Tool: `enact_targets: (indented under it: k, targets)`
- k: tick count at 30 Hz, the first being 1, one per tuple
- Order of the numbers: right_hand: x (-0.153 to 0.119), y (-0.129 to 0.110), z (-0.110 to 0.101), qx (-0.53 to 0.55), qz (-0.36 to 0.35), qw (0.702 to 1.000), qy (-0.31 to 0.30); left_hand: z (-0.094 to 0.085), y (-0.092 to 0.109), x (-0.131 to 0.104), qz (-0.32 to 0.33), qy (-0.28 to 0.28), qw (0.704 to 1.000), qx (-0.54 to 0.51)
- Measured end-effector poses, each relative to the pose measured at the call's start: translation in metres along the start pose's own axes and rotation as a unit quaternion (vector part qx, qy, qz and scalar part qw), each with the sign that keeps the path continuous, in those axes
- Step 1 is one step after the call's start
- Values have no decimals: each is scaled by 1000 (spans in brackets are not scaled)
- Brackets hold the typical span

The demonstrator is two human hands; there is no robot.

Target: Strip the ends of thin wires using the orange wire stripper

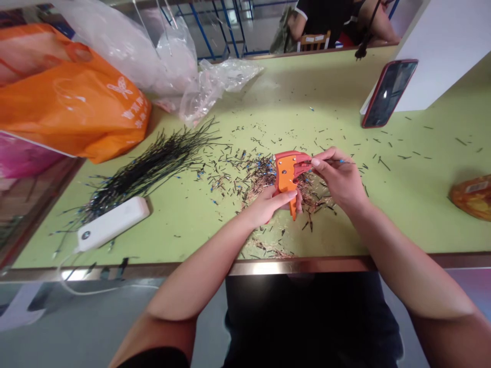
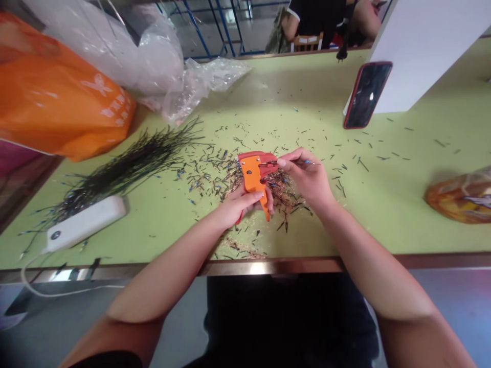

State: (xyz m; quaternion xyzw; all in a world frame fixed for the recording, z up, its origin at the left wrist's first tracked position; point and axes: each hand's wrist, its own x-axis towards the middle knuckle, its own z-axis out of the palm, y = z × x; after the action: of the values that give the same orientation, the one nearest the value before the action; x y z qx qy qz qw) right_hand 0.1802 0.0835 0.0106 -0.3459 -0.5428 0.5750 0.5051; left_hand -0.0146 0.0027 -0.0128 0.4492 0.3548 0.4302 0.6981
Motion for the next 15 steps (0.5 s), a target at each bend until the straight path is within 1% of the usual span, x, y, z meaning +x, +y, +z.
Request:
enact_targets:
  k: [4, 9, 15]
  targets:
    - [3, 1, -2, 4, 8, 1000, -4, -1, -1, 0, -18, -13, 1000, -14]
    - [5, 0, -2, 6, 27, 999, -27, -1, 0, 1, -26, -20, 999, -31]
    - [2, 1, 2, -16, 17, 1000, -15, 2, 0, 2, -21, -23, 999, -23]
